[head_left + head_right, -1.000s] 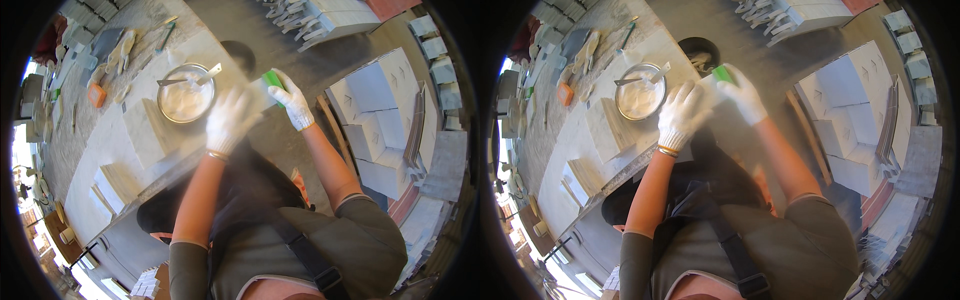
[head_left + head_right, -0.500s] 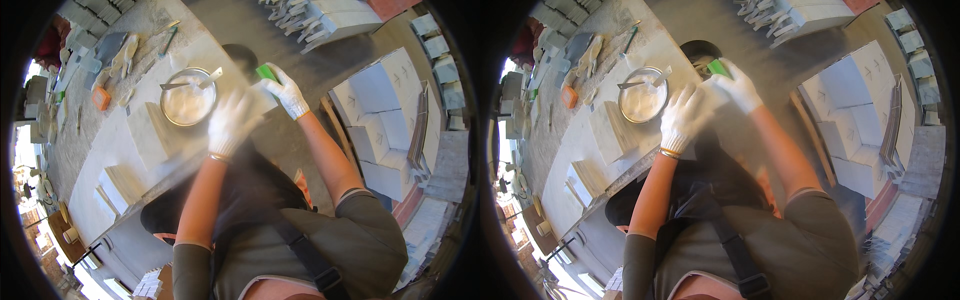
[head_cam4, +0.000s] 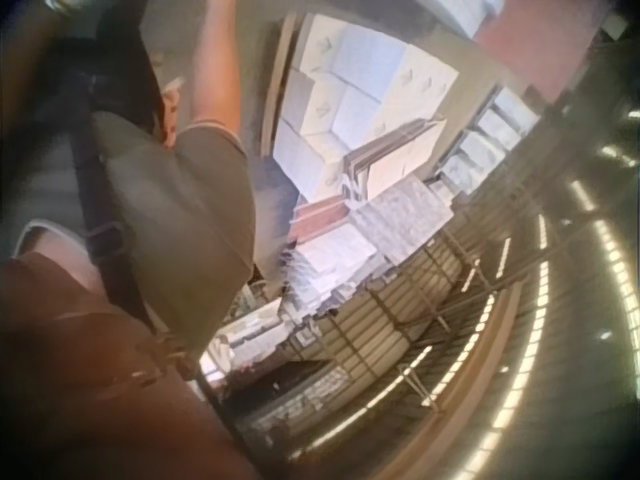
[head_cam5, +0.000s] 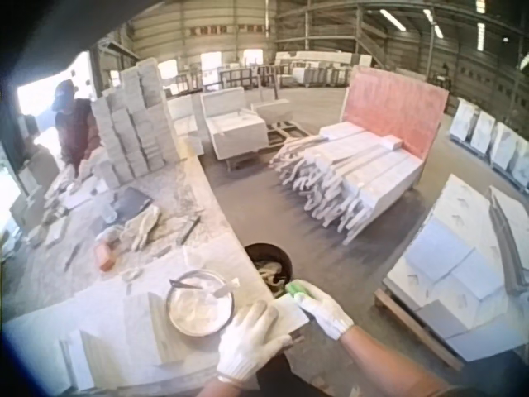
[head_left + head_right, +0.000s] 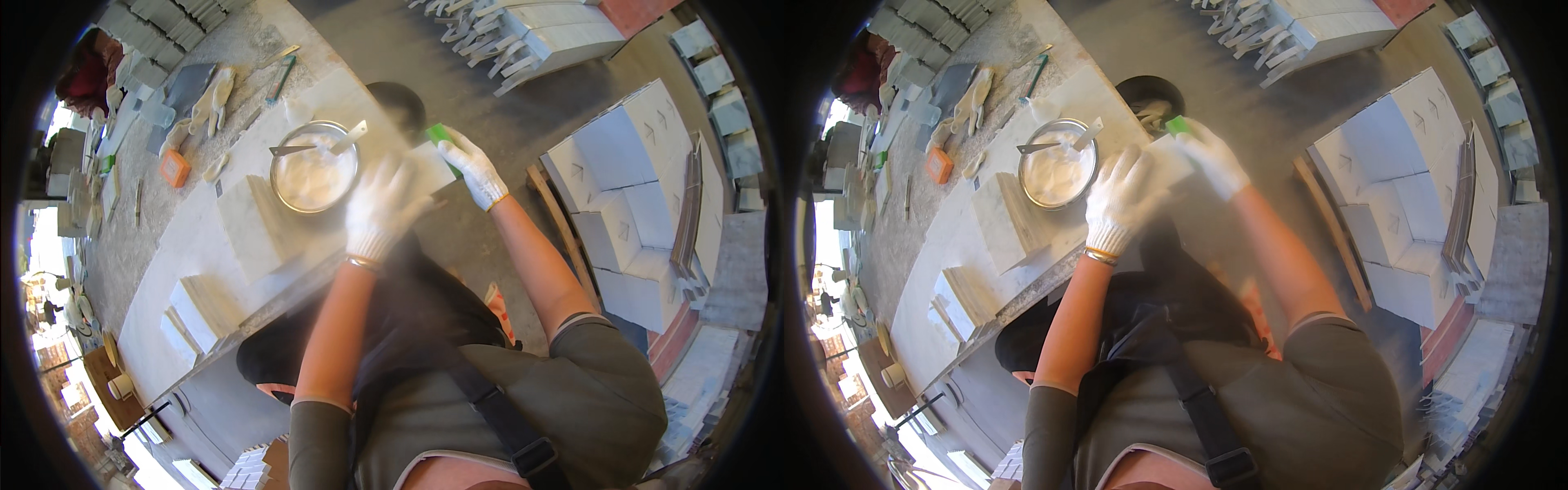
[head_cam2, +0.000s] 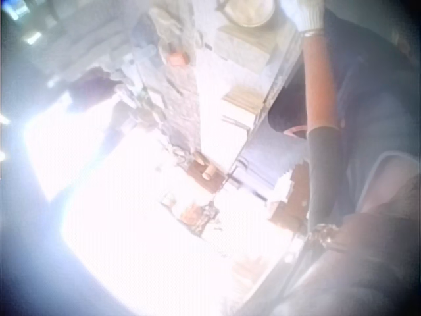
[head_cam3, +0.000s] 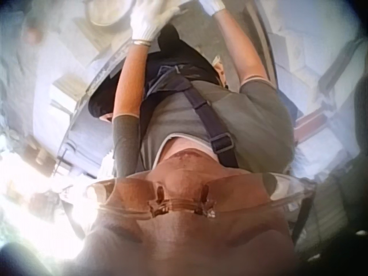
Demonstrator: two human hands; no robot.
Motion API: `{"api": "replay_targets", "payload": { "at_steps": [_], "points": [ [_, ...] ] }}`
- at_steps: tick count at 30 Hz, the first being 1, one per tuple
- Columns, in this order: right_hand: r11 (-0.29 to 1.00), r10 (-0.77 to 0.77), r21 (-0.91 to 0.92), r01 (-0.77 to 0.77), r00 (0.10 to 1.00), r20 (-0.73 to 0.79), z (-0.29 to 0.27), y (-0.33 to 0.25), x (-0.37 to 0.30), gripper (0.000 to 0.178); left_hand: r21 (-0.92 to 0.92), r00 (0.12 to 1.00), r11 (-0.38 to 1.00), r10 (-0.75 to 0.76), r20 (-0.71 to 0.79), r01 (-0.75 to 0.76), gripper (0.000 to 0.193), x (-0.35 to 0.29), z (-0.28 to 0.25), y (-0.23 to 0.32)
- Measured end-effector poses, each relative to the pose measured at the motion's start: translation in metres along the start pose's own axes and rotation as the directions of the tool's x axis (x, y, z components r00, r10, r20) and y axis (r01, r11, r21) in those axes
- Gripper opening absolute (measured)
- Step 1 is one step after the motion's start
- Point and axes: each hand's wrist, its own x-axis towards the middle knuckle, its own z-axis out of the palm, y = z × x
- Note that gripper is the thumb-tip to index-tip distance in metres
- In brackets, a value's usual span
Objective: The person applies a white paste to the edges of rectangular white tiles using a small metal spatula, then wipes the edges with a green sponge. The tiles are handled one at a time and placed back on the workbench after treatment.
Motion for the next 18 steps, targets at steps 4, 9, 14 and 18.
{"api": "replay_targets", "payload": {
  "at_steps": [4,9,14,18],
  "points": [
    [0.94,0.138,0.337,-0.053,0.962,-0.236,-0.016,0.018,-0.023,0.055,0.041,0.998,0.998,-0.056,-0.012,0.057,0.066,0.002,-0.001,0.011],
    [0.855,0.177,0.512,-0.086,0.975,-0.132,-0.02,0.018,-0.035,0.057,0.194,0.988,0.969,-0.154,-0.025,0.156,0.061,0.005,0.0,0.03],
    [0.894,0.078,0.446,0.045,0.964,-0.253,0.002,0.01,-0.016,0.061,0.203,0.976,0.962,-0.201,0.089,0.18,0.066,0.012,-0.001,0.03],
    [0.939,-0.005,0.323,0.121,0.941,-0.338,0.02,0.013,-0.009,0.066,0.173,0.976,0.968,-0.199,0.089,0.181,0.064,0.015,0.0,0.031]
  ]
}}
